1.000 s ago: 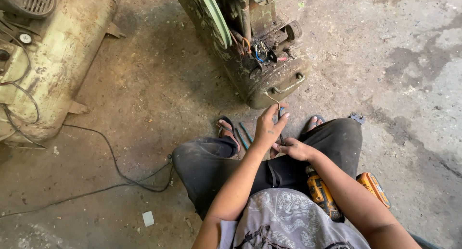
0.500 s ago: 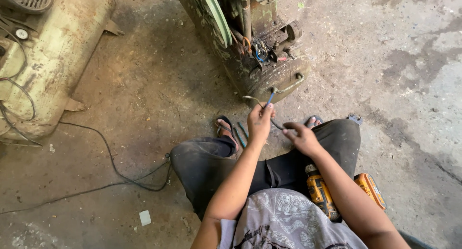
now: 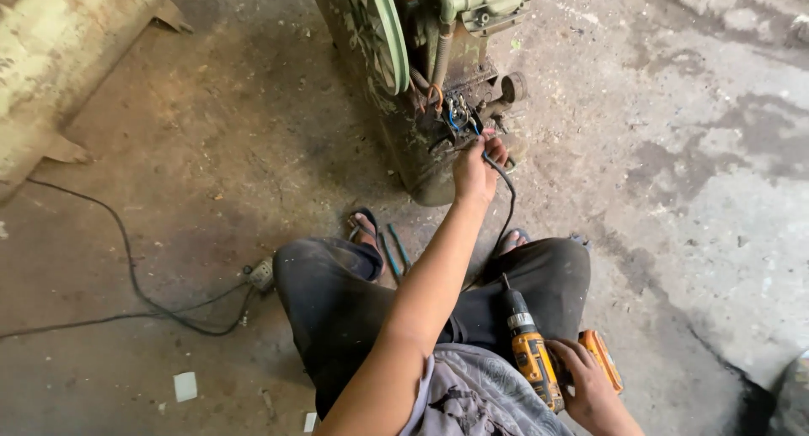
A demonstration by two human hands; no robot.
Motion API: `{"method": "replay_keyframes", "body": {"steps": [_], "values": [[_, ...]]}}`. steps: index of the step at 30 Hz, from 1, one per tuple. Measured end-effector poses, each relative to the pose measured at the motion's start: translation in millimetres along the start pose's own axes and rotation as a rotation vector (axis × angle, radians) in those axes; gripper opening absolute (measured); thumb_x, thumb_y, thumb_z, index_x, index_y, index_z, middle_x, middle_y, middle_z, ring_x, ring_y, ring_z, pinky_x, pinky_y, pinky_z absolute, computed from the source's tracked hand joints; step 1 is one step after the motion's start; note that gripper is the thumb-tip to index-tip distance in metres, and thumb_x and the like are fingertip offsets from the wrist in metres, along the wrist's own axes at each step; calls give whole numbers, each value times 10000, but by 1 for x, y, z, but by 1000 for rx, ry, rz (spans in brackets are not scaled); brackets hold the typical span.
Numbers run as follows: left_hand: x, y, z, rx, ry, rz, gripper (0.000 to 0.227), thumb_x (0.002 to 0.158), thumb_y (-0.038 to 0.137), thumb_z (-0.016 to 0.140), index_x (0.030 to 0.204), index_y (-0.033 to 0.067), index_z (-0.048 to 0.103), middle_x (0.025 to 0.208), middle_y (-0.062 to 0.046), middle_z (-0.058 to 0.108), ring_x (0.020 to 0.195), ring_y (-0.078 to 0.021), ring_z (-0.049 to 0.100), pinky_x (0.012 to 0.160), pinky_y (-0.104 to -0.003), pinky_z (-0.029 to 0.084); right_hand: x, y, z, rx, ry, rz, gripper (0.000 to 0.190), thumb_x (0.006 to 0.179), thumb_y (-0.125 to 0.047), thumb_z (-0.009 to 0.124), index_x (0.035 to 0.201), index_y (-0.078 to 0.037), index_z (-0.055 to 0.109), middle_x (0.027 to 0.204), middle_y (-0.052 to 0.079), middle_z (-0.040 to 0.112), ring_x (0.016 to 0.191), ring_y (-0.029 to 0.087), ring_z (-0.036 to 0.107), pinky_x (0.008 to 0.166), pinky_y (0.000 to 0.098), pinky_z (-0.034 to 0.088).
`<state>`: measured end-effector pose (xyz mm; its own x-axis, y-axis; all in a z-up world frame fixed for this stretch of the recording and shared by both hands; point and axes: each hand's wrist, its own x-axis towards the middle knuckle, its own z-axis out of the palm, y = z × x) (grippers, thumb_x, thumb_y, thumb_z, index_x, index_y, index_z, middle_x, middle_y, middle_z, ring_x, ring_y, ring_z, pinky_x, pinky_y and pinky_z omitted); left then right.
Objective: Wiring and repairing an air compressor by unscrewing components and handling electrical connections.
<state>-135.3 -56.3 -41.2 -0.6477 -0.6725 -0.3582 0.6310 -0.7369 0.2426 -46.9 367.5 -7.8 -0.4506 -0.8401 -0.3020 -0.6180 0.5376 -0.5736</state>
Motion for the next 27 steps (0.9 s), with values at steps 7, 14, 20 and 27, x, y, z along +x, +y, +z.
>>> {"method": "replay_keyframes", "body": {"steps": [7, 14, 20, 27], "values": [[6, 10, 19, 2, 124, -22, 194, 1064, 84, 518, 952, 8, 656, 767, -98, 662, 672, -197, 629, 610, -311, 519, 2, -19, -5, -5, -13, 256, 781, 787, -295, 814, 1503, -238, 505, 1380, 58, 542, 1269, 248, 588, 1052, 432, 525], [0, 0, 30, -2, 191, 57, 139, 1019, 93, 563, 925, 34, 647, 800, -132, 710, 720, -215, 695, 742, -340, 604, 13, -19, -12, -48, -17, 194, 740, 773, -248, 817, 1469, -260, 565, 1250, 48, 587, 1140, 231, 625, 957, 369, 549], [-15, 19, 57, -53, 347, -12, 139, 1045, 52, 583, 1002, -57, 660, 869, -167, 740, 718, -225, 733, 699, -294, 656, 19, -19, -15, -83, -48, 189, 801, 742, -286, 849, 1486, -270, 554, 1279, 50, 585, 1145, 235, 626, 964, 382, 556], [-16, 13, 68, -138, 385, 17, 205, 1045, 87, 520, 1025, -71, 648, 983, -213, 748, 855, -296, 747, 768, -347, 631, 20, -36, -24, -166, -89, 250, 819, 723, -359, 833, 1479, -259, 533, 1271, 33, 601, 1125, 235, 586, 931, 408, 534]]}}
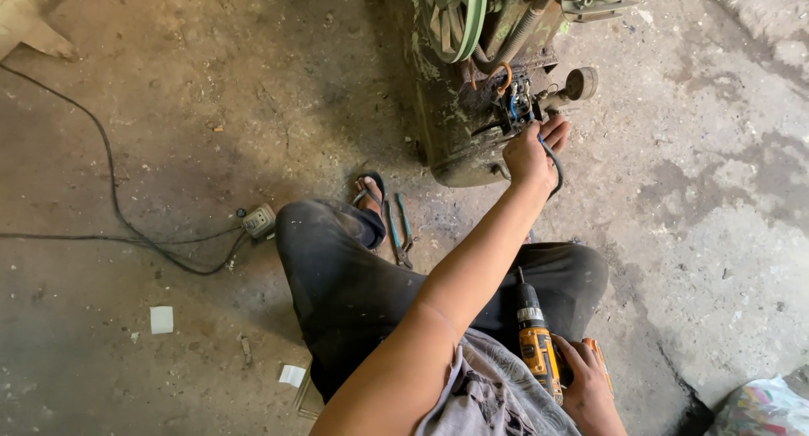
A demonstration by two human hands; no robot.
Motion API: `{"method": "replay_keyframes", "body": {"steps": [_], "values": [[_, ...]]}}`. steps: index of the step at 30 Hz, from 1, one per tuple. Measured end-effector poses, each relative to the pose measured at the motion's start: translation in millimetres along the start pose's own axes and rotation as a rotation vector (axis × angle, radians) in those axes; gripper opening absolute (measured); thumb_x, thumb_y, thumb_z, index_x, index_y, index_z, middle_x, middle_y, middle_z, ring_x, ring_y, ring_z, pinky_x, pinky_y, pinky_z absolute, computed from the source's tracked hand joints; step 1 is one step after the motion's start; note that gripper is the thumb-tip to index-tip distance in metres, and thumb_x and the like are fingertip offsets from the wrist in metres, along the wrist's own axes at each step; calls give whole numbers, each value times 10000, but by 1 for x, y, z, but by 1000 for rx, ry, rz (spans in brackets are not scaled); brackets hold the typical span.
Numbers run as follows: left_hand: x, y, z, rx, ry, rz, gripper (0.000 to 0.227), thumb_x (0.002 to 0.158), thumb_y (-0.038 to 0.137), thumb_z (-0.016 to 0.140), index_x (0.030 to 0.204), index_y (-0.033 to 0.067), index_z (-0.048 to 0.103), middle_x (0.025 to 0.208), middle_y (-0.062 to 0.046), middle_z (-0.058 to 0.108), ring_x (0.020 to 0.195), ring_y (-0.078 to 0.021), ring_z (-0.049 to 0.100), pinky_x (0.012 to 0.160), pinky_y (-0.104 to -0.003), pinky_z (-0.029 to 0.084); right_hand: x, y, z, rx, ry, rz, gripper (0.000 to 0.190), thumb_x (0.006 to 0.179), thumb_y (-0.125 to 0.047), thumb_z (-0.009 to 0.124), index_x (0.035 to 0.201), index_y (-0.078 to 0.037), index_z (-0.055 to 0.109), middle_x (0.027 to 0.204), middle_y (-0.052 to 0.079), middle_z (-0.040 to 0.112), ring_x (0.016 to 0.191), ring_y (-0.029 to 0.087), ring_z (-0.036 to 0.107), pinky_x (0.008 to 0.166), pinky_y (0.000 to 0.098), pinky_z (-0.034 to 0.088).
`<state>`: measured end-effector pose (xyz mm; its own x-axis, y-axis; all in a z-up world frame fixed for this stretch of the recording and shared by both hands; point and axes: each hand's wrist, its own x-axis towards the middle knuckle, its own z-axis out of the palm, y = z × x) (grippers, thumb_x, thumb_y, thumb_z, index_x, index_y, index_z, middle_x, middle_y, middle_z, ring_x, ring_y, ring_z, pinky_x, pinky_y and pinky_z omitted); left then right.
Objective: Wiring and repairing an air compressor by unscrewing components and handling electrical connections.
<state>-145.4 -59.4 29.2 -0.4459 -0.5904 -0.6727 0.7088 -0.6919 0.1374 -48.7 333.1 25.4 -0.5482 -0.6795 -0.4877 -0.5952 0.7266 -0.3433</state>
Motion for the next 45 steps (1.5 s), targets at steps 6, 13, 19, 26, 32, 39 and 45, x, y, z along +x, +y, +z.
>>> {"method": "replay_keyframes", "body": {"steps": [6, 13, 19, 26, 32, 39, 45], "values": [[6, 0, 8, -16, -13, 3, 208, 1063, 101, 517, 1007, -38, 661, 1000, -186, 754, 881, -272, 748, 782, -335, 602, -1, 7, 3, 20, 16, 3, 756, 703, -382, 826, 1405, -222, 594, 1274, 32, 650, 1153, 240, 628, 955, 421, 535], [-9, 15, 16, 115, 38, -9, 210, 1061, 60, 519, 991, 17, 713, 958, -118, 774, 809, -184, 745, 699, -261, 525, 13, 81, -4, 915, -137, 308, 702, 717, -1, 815, 1392, 23, 626, 1245, 251, 766, 1047, 369, 719, 957, 456, 558], [-6, 17, 8, 132, 57, 17, 154, 1017, 3, 584, 946, -55, 708, 898, -164, 768, 742, -200, 745, 705, -249, 630, 37, 4, -129, 787, 247, 251, 194, 875, -141, 765, 936, 15, 667, 594, 134, 539, 406, 213, 436, 317, 364, 352], [18, 11, -9, 192, 56, -44, 183, 1058, 63, 570, 961, -15, 704, 885, -124, 747, 755, -134, 700, 610, -181, 515, 149, -143, -255, 654, 377, 320, 176, 879, -143, 779, 837, -52, 635, 653, 93, 590, 506, 165, 502, 430, 311, 400], [57, -3, -42, 105, -23, -52, 77, 995, 181, 644, 1004, 104, 642, 909, -68, 788, 778, -168, 768, 670, -197, 479, 218, -205, -293, 537, 224, 86, 184, 758, -161, 841, 707, -44, 708, 596, 119, 660, 524, 201, 666, 532, 325, 560], [46, 5, -40, 73, -14, -45, 88, 1003, 131, 628, 1000, 48, 654, 893, -98, 773, 802, -190, 775, 788, -215, 586, 240, -222, -306, 419, 140, 59, 168, 745, -150, 847, 729, -30, 731, 602, 147, 662, 521, 201, 662, 494, 334, 572], [16, 21, -17, 128, -2, -52, 140, 1034, 86, 572, 988, 10, 682, 859, -110, 737, 749, -170, 701, 732, -234, 533, 258, -234, -320, 206, 19, -1, 195, 771, -87, 742, 958, -40, 709, 740, 139, 683, 590, 226, 640, 490, 363, 545]]}}
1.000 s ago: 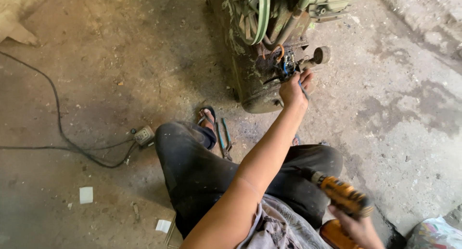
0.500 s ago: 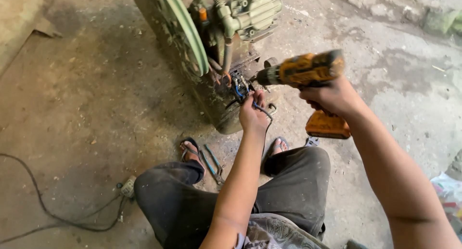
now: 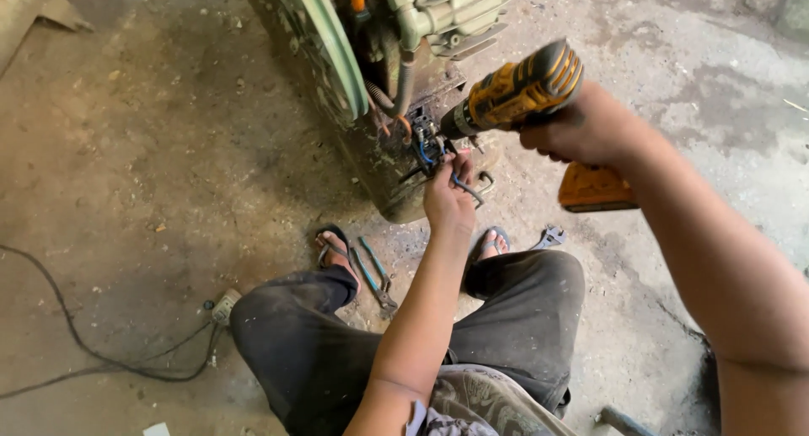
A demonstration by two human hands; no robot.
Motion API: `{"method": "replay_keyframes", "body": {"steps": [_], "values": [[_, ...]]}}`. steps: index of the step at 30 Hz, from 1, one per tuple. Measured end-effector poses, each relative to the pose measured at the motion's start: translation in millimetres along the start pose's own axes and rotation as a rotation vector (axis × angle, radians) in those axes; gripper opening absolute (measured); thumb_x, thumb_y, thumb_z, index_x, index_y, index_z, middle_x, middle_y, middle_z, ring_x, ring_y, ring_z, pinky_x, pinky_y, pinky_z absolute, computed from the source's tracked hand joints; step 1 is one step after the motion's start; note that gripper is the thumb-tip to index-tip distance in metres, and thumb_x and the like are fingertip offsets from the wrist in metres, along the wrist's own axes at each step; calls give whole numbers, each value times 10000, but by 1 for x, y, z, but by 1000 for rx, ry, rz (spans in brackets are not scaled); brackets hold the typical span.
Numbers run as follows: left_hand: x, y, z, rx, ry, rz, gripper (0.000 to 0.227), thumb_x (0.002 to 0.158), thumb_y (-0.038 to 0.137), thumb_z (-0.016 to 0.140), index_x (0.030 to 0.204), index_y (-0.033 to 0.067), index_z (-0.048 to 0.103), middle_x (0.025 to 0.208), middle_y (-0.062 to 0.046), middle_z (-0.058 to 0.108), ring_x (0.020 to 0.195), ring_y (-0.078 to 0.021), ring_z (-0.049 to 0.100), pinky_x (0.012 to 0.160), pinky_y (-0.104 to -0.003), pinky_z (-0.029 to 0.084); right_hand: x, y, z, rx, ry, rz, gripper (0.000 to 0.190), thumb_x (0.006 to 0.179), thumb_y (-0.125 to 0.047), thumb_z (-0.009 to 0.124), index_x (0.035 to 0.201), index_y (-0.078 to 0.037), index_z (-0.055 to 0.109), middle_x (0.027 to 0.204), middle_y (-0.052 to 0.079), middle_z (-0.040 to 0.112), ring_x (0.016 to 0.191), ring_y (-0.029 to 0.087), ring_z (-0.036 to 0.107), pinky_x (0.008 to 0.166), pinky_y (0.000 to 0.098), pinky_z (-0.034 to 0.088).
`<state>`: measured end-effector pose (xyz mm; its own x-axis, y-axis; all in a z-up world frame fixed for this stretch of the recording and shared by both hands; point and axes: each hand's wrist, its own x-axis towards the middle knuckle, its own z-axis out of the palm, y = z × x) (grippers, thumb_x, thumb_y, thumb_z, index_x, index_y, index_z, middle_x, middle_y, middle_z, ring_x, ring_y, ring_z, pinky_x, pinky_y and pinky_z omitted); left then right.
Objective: Wiring and repairing an air compressor by unscrewing components and handling electrical connections.
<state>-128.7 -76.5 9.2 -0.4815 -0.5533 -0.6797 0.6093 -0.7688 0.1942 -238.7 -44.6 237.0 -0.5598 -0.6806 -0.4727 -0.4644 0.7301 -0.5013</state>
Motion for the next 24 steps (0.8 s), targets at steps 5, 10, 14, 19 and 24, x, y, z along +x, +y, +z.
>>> {"method": "replay_keyframes", "body": {"steps": [5, 10, 14, 19, 24], "values": [[22, -19, -12, -107, -70, 43, 138, 1045, 18, 507, 993, 11, 635, 851, -138, 714, 697, -194, 615, 604, -276, 418, 10, -56, -13, -256, -129, 74, 198, 837, -3, 754, 1035, 10, 746, 773, 162, 694, 631, 272, 601, 553, 403, 499], [23, -25, -12, -112, -105, 16, 153, 1060, 65, 503, 996, 20, 635, 903, -107, 672, 841, -194, 629, 751, -281, 410, 18, -69, -12, -337, -102, 105, 82, 808, 15, 666, 806, 96, 678, 636, 205, 605, 544, 297, 524, 488, 420, 418], [24, -27, -9, -82, -119, 37, 170, 1062, 98, 521, 980, 26, 651, 892, -86, 687, 841, -188, 665, 832, -271, 492, 15, -68, -9, -368, -100, 109, 165, 797, -13, 712, 940, 66, 740, 730, 202, 671, 625, 311, 604, 548, 437, 501], [21, -26, -12, -103, -141, 57, 160, 1074, 56, 487, 974, 26, 609, 867, -109, 681, 774, -164, 612, 625, -253, 342, 6, -87, 2, -699, -29, 65, 307, 788, -165, 758, 1071, -44, 761, 933, 204, 752, 801, 338, 671, 690, 483, 531], [26, -28, -12, -73, -96, 58, 155, 1046, 69, 543, 1013, 11, 683, 905, -124, 742, 786, -172, 694, 720, -251, 423, -1, -99, 4, -605, -79, 64, 310, 843, -111, 765, 1141, -30, 738, 1011, 189, 756, 827, 328, 699, 779, 468, 582]]}}
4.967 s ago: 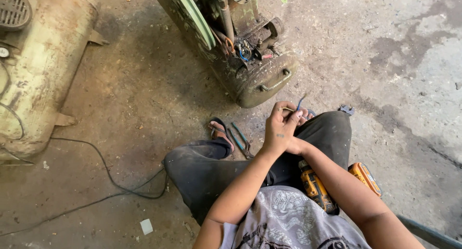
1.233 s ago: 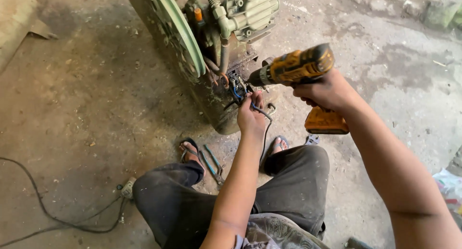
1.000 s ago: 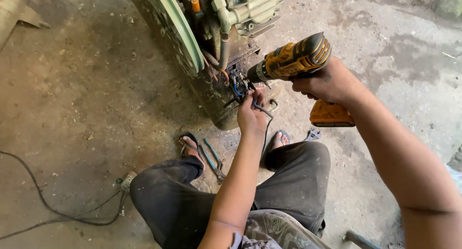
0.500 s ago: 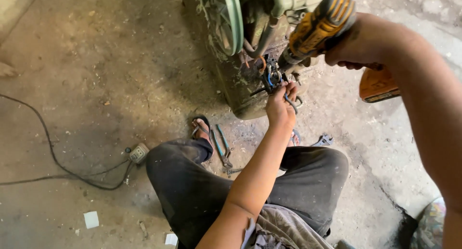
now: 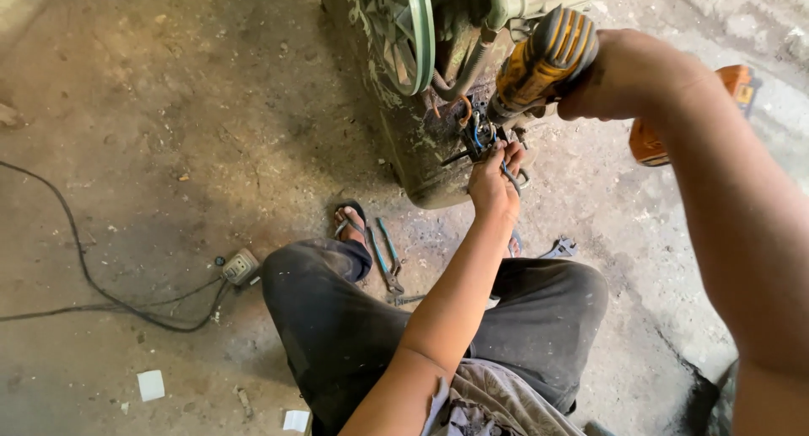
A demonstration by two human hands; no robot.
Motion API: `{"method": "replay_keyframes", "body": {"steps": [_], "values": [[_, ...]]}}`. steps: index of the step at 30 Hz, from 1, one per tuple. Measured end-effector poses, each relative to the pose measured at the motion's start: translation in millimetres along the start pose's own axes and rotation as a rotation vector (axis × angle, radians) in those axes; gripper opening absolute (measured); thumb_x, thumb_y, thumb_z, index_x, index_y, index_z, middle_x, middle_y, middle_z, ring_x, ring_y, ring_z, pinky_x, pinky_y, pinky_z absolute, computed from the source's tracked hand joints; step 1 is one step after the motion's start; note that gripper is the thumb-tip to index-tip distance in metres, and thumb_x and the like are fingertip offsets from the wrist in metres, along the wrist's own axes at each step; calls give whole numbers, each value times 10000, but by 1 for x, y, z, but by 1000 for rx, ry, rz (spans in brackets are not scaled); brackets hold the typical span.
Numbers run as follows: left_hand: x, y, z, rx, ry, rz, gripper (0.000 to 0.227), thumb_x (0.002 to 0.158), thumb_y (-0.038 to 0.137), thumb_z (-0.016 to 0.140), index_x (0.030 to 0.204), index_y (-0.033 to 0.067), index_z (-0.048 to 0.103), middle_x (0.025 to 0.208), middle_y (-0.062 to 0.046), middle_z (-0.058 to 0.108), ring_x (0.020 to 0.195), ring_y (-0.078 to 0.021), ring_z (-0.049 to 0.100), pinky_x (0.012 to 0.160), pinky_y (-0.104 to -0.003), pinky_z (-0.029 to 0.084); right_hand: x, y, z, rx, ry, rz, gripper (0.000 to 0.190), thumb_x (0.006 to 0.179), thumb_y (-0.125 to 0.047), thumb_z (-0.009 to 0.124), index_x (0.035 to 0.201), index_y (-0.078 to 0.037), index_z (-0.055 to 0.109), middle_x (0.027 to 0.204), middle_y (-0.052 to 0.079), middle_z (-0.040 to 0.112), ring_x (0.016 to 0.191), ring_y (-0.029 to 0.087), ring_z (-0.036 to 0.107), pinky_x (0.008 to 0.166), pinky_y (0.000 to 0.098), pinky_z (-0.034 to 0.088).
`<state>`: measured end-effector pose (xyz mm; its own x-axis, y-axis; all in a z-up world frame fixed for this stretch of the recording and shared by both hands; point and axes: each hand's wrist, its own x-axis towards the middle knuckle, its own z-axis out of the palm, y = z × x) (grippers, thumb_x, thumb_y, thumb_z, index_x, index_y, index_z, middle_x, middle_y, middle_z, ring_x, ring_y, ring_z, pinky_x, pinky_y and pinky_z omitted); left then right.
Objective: Wiring and repairing an air compressor by unscrewing components and handling electrical connections.
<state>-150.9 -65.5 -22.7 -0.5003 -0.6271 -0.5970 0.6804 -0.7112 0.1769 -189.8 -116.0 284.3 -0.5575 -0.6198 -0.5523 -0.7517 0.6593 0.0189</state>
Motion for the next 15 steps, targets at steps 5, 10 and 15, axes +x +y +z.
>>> {"method": "replay_keyframes", "body": {"steps": [5, 10, 15], "values": [[-45, 29, 7, 166, -85, 94, 224, 1070, 156, 578, 1001, -15, 704, 998, -195, 767, 991, -281, 757, 1052, -413, 583, -5, 9, 8, 169, 3, 18, 162, 839, -23, 750, 995, 19, 749, 843, 168, 720, 698, 275, 610, 621, 388, 524], [-65, 41, -16, 528, 16, 314, 284, 1052, 286, 521, 1161, 90, 696, 1150, -122, 719, 1145, -255, 671, 1083, -433, 531, -5, 22, 22, 168, 56, 0, 314, 784, -49, 707, 1093, -20, 755, 873, 181, 734, 714, 291, 656, 621, 427, 560], [-68, 48, -4, 527, -107, 419, 285, 1073, 321, 500, 1043, 97, 675, 1037, -42, 684, 970, -170, 617, 896, -328, 497, -15, 17, 19, 184, 43, -5, 300, 813, -21, 690, 1106, -34, 756, 902, 174, 739, 735, 288, 666, 640, 417, 581]]}}
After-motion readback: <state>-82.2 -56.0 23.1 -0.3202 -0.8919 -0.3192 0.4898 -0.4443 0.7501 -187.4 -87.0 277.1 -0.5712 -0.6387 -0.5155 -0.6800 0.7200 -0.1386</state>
